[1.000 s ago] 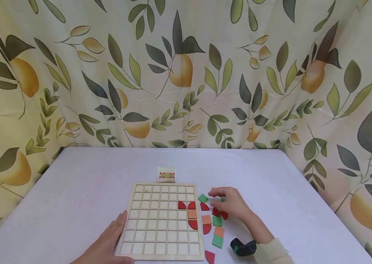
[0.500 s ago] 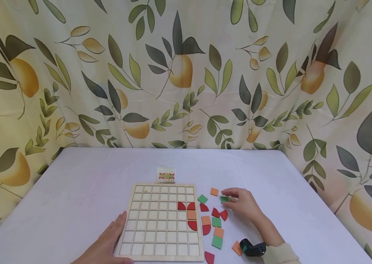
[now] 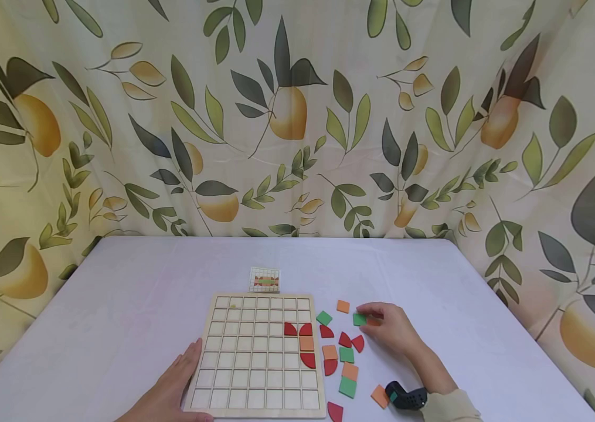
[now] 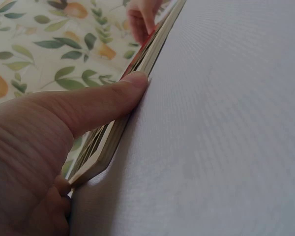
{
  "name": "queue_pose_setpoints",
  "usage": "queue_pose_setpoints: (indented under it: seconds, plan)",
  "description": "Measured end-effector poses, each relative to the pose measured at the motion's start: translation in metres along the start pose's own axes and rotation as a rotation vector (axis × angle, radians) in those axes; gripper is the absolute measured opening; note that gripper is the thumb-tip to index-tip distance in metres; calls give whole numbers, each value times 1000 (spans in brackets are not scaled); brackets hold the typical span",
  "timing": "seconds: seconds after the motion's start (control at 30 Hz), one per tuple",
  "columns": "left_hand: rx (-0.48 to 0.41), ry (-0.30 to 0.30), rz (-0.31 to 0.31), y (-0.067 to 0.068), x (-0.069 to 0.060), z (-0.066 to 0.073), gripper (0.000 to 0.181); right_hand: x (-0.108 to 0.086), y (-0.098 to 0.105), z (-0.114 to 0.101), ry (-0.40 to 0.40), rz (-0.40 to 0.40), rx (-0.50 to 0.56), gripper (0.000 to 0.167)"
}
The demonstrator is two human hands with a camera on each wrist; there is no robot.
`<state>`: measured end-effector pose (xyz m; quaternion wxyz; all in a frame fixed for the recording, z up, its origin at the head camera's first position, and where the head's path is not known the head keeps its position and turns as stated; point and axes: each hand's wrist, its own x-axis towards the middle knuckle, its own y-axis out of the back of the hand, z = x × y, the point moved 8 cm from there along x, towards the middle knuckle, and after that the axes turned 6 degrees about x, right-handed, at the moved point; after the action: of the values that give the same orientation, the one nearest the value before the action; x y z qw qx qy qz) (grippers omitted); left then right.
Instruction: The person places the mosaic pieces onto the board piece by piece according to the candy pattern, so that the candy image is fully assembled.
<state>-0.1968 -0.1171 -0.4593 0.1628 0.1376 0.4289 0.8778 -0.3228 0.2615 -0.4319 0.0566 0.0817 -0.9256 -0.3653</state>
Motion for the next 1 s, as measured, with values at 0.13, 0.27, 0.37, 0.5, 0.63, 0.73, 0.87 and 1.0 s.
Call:
queue_pose_setpoints:
  seconds: [0.13, 0.27, 0.37, 0.5, 0.63, 0.73, 0.87, 1.0]
  plan:
    - [-13, 19, -5, 0, 0, 0, 126, 0, -1, -1, 21, -14, 7, 30]
    - [-17, 27, -10, -1, 1, -1, 126, 0, -2, -2, 24, -25, 7, 29]
    - [-19, 28, -11, -2, 1, -1, 126, 0, -2, -4, 23, -26, 6, 29]
    - [-16, 29, -14, -2, 1, -2, 127, 0, -2, -7, 24, -10, -1, 29]
    - [-19, 48, -26, -2, 0, -2, 128, 0, -4, -11, 19, 5, 7, 29]
    - [-25, 64, -34, -2, -1, -1, 128, -3, -8, -16, 8, 7, 23, 30]
    - [-30, 64, -37, -2, -1, -1, 128, -6, -12, -21, 5, 1, 26, 31]
    - [-34, 61, -40, -2, -1, -1, 128, -8, -17, -27, 31, -3, 35, 29]
